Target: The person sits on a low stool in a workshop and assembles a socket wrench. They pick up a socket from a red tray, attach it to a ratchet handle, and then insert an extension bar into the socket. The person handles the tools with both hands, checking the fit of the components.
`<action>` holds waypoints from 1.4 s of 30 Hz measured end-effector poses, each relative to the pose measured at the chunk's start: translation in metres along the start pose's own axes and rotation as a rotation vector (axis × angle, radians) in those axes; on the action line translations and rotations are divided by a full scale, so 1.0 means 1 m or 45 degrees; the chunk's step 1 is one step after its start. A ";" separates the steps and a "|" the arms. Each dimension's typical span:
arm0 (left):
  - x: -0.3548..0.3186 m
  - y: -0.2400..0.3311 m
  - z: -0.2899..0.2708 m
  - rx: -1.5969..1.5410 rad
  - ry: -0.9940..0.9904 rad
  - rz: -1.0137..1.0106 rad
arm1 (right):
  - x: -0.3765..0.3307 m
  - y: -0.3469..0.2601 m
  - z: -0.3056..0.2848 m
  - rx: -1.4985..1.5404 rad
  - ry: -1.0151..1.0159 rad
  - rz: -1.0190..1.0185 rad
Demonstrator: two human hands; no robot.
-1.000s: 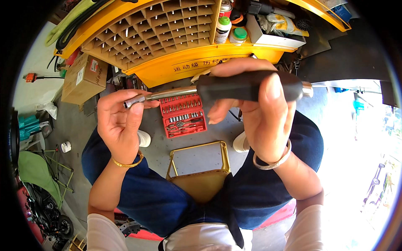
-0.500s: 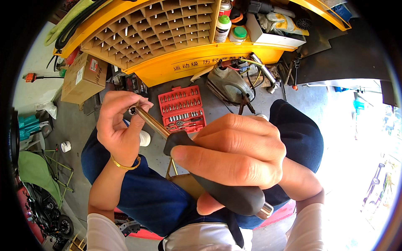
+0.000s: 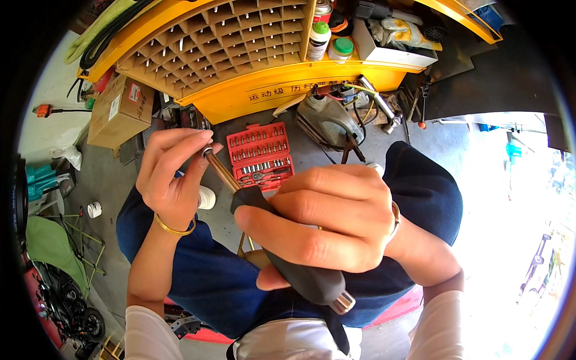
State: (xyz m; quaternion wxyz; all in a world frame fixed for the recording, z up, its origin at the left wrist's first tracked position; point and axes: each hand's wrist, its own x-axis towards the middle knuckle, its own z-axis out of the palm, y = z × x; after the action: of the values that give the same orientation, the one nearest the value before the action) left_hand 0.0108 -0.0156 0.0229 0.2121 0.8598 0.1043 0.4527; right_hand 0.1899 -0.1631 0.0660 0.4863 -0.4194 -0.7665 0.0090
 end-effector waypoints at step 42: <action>0.000 0.001 -0.020 -1.520 0.175 -1.044 | -0.014 0.012 0.037 -0.225 -0.022 -0.131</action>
State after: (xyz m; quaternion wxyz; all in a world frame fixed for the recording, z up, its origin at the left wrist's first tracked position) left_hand -0.0052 -0.0113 0.0332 0.7906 0.4590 0.1664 0.3696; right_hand 0.1721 -0.1504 0.0310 0.4407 -0.4206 -0.7890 -0.0800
